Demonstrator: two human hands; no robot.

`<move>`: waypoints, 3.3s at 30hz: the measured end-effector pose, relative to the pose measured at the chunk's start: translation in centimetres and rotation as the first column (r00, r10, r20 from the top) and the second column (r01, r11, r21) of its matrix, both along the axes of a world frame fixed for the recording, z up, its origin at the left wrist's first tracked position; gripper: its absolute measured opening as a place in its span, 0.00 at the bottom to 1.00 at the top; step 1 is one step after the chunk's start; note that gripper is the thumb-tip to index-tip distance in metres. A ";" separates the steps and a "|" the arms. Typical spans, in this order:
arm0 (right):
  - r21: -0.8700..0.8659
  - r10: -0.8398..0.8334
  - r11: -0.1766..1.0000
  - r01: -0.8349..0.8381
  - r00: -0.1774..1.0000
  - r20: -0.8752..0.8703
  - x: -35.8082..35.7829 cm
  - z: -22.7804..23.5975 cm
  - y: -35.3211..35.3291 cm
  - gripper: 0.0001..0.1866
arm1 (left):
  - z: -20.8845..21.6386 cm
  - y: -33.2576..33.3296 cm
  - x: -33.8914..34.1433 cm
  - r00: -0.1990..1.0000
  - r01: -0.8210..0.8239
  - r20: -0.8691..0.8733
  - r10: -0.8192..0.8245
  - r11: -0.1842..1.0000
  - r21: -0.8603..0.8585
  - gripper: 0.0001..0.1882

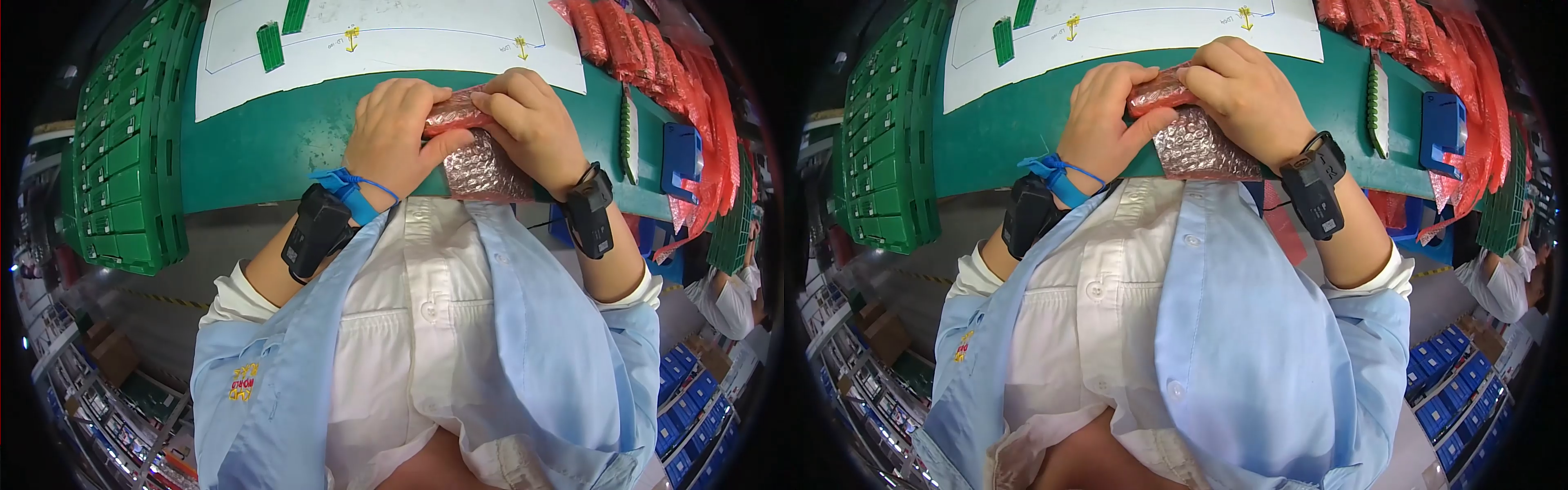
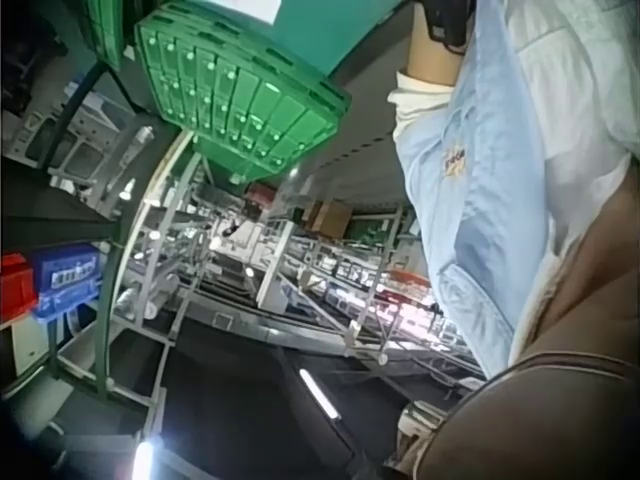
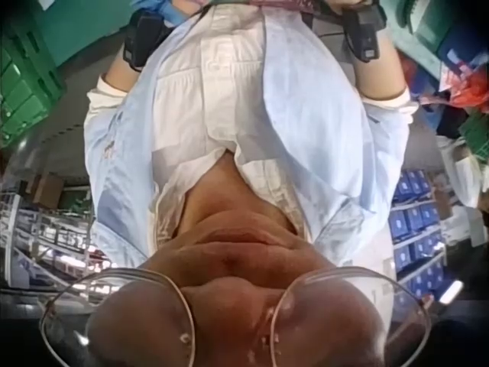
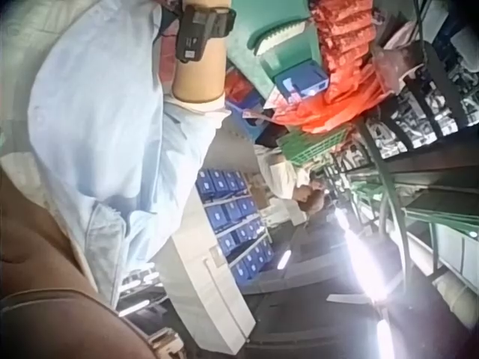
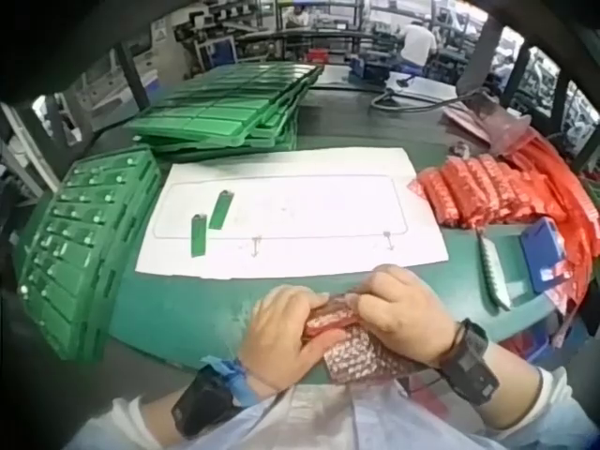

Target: The person picks up circuit boards from a green tray, wraps them individually in bubble wrap sleeves, and sets them aside in a pile.

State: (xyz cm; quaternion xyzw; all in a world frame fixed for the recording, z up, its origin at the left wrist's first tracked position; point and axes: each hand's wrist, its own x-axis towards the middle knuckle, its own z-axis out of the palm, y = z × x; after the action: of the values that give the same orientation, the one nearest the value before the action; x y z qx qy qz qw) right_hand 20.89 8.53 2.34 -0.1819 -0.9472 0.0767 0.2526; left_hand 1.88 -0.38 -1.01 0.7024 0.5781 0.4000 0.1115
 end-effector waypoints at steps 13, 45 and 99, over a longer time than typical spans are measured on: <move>-0.259 0.018 0.966 0.018 0.990 0.138 1.5 0.8 1.2 0.22 | 1.0 -1.6 1.4 0.957 0.224 -0.209 -0.200 0.969 0.102 0.18; -0.669 -0.105 0.743 -0.018 0.984 -0.143 4.2 -1.1 -0.4 0.23 | 0.2 1.5 1.2 0.993 0.084 -0.088 -0.078 0.994 0.069 0.12; -0.707 -0.408 0.700 0.102 0.869 -0.279 2.8 -1.1 -1.4 0.31 | 4.6 7.4 2.9 0.883 0.453 0.142 -0.448 0.892 -0.001 0.26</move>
State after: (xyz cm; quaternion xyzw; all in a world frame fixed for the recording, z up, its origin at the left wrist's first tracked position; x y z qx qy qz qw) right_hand 23.72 7.14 1.28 -0.3725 -0.7426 0.4131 0.3731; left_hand 4.74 7.06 3.64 0.7860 0.3970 0.4007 0.2531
